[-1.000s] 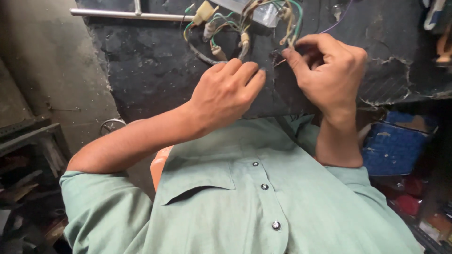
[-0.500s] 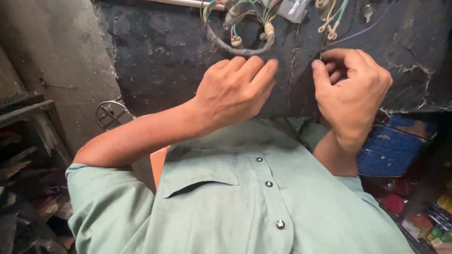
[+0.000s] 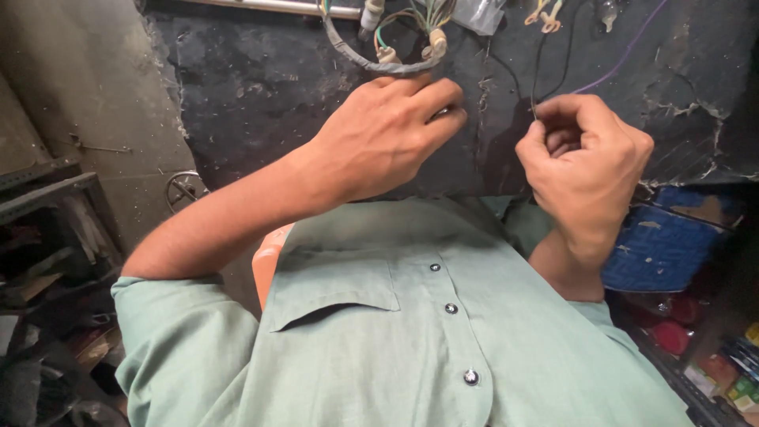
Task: Testing and repairing a motorcycle headlight wiring and bulb assembly.
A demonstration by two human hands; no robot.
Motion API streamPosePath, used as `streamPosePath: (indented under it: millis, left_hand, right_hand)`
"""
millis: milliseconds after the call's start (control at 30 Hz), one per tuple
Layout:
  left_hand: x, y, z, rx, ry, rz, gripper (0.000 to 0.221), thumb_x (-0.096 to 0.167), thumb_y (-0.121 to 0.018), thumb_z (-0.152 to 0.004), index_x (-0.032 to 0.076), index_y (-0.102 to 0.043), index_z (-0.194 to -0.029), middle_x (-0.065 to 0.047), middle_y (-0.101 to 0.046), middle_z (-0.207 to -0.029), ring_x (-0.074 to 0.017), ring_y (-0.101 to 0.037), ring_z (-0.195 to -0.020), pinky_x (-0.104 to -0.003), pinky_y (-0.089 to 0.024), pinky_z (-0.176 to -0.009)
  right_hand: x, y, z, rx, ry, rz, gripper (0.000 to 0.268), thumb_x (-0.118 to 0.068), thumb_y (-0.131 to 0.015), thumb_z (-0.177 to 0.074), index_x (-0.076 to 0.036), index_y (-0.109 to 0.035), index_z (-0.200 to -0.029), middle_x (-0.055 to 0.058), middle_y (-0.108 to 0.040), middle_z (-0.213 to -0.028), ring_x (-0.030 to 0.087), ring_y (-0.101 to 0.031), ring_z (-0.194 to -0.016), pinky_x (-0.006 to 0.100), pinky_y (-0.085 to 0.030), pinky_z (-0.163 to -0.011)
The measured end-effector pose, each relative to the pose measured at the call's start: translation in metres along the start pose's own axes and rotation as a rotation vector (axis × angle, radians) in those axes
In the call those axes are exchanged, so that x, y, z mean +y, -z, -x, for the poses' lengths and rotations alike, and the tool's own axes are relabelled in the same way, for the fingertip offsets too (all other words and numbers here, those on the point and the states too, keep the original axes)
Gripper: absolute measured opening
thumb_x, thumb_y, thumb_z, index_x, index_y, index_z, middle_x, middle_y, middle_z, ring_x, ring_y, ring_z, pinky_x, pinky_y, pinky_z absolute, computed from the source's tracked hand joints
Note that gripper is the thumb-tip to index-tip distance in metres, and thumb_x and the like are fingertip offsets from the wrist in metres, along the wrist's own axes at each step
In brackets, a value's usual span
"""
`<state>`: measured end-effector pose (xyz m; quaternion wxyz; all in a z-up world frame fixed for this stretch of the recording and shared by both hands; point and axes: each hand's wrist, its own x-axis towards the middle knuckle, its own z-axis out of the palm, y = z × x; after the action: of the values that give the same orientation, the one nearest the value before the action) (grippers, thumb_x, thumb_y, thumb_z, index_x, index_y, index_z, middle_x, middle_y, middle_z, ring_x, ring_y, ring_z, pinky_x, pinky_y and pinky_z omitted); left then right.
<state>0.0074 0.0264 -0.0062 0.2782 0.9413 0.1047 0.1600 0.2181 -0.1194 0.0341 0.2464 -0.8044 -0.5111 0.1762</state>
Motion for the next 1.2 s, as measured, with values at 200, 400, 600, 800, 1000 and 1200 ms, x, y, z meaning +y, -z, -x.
streamPosePath:
  millis: [200, 400, 600, 800, 1000, 1200]
  left_hand:
    - [0.014, 0.006, -0.009, 0.112, 0.139, 0.104, 0.041, 0.021, -0.078, -0.091, 0.004, -0.067, -0.126, -0.01, -0.065, -0.123, -0.0271, -0.069, -0.096, -0.038, -0.056, -0.081]
    - [0.02, 0.011, -0.024, 0.155, 0.307, 0.414, 0.034, 0.027, -0.078, -0.101, 0.004, -0.067, -0.125, -0.011, -0.072, -0.107, -0.0275, -0.072, -0.092, -0.037, -0.058, -0.08]
    - [0.019, 0.004, -0.031, 0.114, 0.35, 0.734, 0.021, 0.019, -0.072, -0.101, 0.004, -0.069, -0.116, -0.01, -0.073, -0.092, -0.0224, -0.073, -0.078, -0.033, -0.058, -0.072]
    - [0.005, 0.035, -0.022, 0.095, 0.447, 0.919, 0.011, 0.005, -0.061, -0.105, 0.002, -0.06, -0.115, -0.005, -0.072, -0.087, -0.0148, -0.071, -0.072, -0.027, -0.057, -0.068]
    - [-0.01, 0.038, -0.004, 0.159, 0.246, 0.783, 0.022, -0.003, -0.065, -0.102, 0.0, -0.06, -0.123, -0.007, -0.07, -0.096, -0.0177, -0.074, -0.086, -0.029, -0.06, -0.078]
    - [-0.016, 0.022, 0.004, 0.14, 0.183, 0.562, 0.019, 0.005, -0.071, -0.104, 0.003, -0.06, -0.119, -0.011, -0.071, -0.101, -0.0303, -0.073, -0.094, -0.038, -0.057, -0.08]
  right_hand:
    - [0.005, 0.008, 0.005, -0.178, -0.121, -0.373, 0.032, 0.005, -0.073, -0.094, 0.006, -0.071, -0.126, 0.003, -0.07, -0.087, 0.0, -0.06, -0.074, 0.016, -0.048, -0.069]
    - [0.001, 0.012, 0.008, -0.306, -0.173, -0.565, 0.043, 0.006, -0.073, -0.09, 0.005, -0.068, -0.133, 0.002, -0.07, -0.092, 0.0, -0.058, -0.078, 0.016, -0.046, -0.068]
    - [-0.013, 0.01, 0.012, -0.267, -0.062, -0.531, 0.031, 0.004, -0.079, -0.093, 0.006, -0.069, -0.122, 0.007, -0.074, -0.095, 0.006, -0.07, -0.084, 0.02, -0.056, -0.075]
    - [0.046, 0.013, 0.017, 0.143, 0.049, -0.308, 0.018, -0.006, -0.076, -0.103, 0.006, -0.066, -0.11, 0.009, -0.071, -0.095, 0.013, -0.066, -0.078, 0.023, -0.053, -0.072]
    - [0.076, 0.011, 0.009, 0.109, -0.009, -0.152, 0.019, -0.003, -0.076, -0.104, 0.01, -0.066, -0.114, 0.012, -0.07, -0.095, 0.013, -0.066, -0.08, 0.019, -0.054, -0.074]
    - [0.052, 0.014, -0.001, -0.017, -0.132, -0.423, 0.011, 0.002, -0.073, -0.111, 0.007, -0.064, -0.108, 0.014, -0.071, -0.091, 0.015, -0.071, -0.078, 0.022, -0.058, -0.074]
